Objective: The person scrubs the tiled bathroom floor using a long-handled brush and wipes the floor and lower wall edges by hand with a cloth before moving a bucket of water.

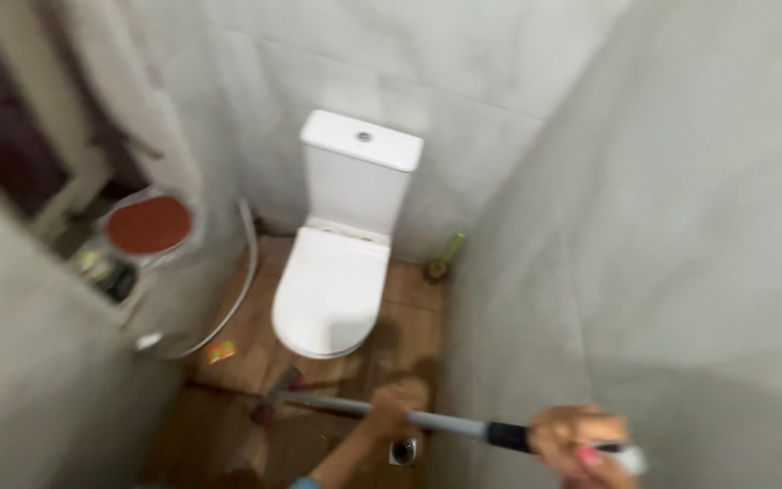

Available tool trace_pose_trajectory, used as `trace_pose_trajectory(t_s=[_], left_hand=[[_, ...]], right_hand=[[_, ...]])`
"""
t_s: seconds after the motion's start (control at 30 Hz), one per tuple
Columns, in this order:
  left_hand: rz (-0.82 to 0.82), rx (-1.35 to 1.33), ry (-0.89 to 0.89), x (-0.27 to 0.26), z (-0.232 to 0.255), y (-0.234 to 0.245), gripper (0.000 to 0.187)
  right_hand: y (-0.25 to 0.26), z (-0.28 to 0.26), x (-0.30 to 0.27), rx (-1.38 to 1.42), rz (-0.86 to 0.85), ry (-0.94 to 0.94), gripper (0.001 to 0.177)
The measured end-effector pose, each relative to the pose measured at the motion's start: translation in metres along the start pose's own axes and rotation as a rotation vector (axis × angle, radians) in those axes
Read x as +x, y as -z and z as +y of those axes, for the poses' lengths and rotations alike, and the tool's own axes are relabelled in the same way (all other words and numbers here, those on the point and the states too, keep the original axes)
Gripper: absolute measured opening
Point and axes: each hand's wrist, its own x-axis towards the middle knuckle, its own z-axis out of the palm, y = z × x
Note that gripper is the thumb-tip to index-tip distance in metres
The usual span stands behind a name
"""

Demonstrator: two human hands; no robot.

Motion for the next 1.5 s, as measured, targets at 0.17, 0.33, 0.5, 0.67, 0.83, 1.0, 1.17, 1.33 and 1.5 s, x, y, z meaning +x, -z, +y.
trace_pose_trajectory(t_s=[0.17, 0.33, 0.5, 0.67, 0.83, 1.0, 1.17, 1.33, 1.5], left_hand=[[-0.030, 0.197, 0.625, -0.066, -0.067, 0.101, 0.012], [0.549, 0.181, 0.415, -0.087, -0.084, 0.135, 0.032], [0.539, 0.060, 0.670, -0.108, -0.038, 0.099, 0.029], [0.557, 0.042, 0.512, -0.124, -0.083, 0.123, 0.025], [0.441, 0.097, 0.629, -0.130, -0.094, 0.149, 0.030], [0.440, 0.133, 0.708, -0.105, -0.045, 0.131, 0.046], [0.198, 0.099, 0.740, -0.059, -0.013, 0.106, 0.074], [-0.219, 0.056, 0.754, -0.031, 0.010, 0.041, 0.088], [-0.394, -0.235, 0.768, -0.017, 0.036, -0.005, 0.114]], right_hand=[[-0.097, 0.160, -0.046, -0.168, 0.047, 0.051, 0.042], [-0.159, 0.192, -0.021, -0.409, 0.117, -0.259, 0.031], [-0.173, 0.099, 0.056, -0.057, -0.382, -0.027, 0.026], [-0.205, 0.128, 0.048, -0.327, -0.439, 0.002, 0.024], [-0.221, 0.162, 0.030, -0.499, -0.309, -0.039, 0.024], [-0.168, 0.138, 0.053, -0.113, -0.287, -0.146, 0.040], [-0.101, 0.130, 0.072, 0.104, 0.163, 0.208, 0.047], [-0.048, 0.102, 0.037, -0.492, 1.132, 0.121, 0.037], [0.055, 0.076, -0.035, -0.431, 1.477, -0.109, 0.043]])
